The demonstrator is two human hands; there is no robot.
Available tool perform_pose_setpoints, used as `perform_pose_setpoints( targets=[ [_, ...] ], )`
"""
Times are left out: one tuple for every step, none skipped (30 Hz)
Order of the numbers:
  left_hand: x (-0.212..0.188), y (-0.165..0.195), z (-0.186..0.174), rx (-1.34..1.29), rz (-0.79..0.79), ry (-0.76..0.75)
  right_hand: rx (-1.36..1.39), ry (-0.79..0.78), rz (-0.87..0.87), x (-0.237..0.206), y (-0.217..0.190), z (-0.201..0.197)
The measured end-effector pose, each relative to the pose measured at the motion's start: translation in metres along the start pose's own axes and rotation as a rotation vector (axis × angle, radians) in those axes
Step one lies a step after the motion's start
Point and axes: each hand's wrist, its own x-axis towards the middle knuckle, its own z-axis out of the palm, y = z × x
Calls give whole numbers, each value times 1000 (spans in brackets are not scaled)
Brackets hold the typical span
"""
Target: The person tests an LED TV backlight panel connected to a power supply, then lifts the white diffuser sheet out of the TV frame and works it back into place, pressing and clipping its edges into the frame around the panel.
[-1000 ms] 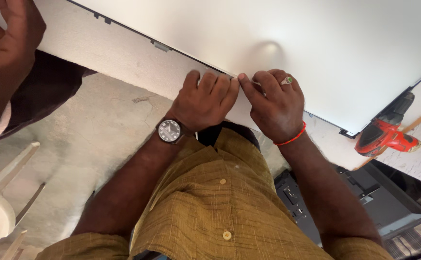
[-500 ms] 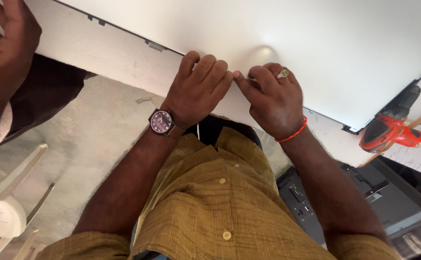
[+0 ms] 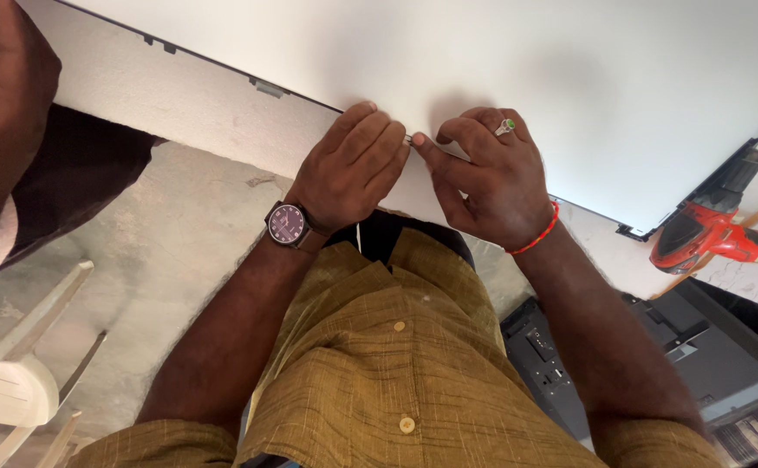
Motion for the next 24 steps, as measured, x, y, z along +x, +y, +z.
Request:
perform_pose_setpoints(
  targets=[
    [0,-1,0,2,16,1,39,14,16,1,0,2],
    [0,-1,1,3,29,2,78,27,31,2,-1,3],
    [-1,-1,1,6,33,1,90,44,38,2,-1,4],
    [-2,-1,2,7,38,0,101,62,45,3,-2,6],
    [-3,-1,3,7,42,-2,112,79,54,4,-3,8],
    [-5,0,3,2,34,-1,119,93,64,5,-4,10],
    [-6,0,4,-2,26,0,125,109,73,6,-6,12],
    [-8,0,4,-4,20,2,130,126,81,7,-7,14],
    [-9,0,3,0,-12,-17,128,131,92,7,-8,15],
    [-11,-2,0,3,-44,-36,125,135,105,7,-10,15],
    [-11,-4,-3,7,-73,-54,120,142,116,7,-12,16],
    [-11,-7,-7,-7,-99,-82,113,148,125,7,-14,17],
    [-11,-10,-11,-20,-126,-109,106,153,132,6,-15,17],
    [-9,-12,-16,-32,-151,-136,98,160,139,6,-16,18],
    [-7,-14,-21,-16,-156,-166,79,188,149,5,-19,20],
    [-5,-14,-26,2,-162,-197,61,217,158,5,-21,23],
    [-2,-15,-31,21,-169,-227,44,245,165,4,-23,25],
    [2,-15,-34,-16,-161,-238,43,258,168,3,-24,27],
    [7,-15,-36,-54,-153,-250,43,270,172,2,-25,29],
    [11,-15,-39,-92,-145,-263,44,283,176,1,-25,31],
    [15,-15,-40,-121,-169,-270,28,291,168,0,-25,33],
    [20,-15,-41,-152,-191,-276,10,299,162,-2,-25,35],
    [23,-15,-42,-185,-214,-283,-9,306,157,-3,-25,36],
    [26,-16,-42,-233,-239,-287,-29,307,149,-5,-25,38]
  ],
)
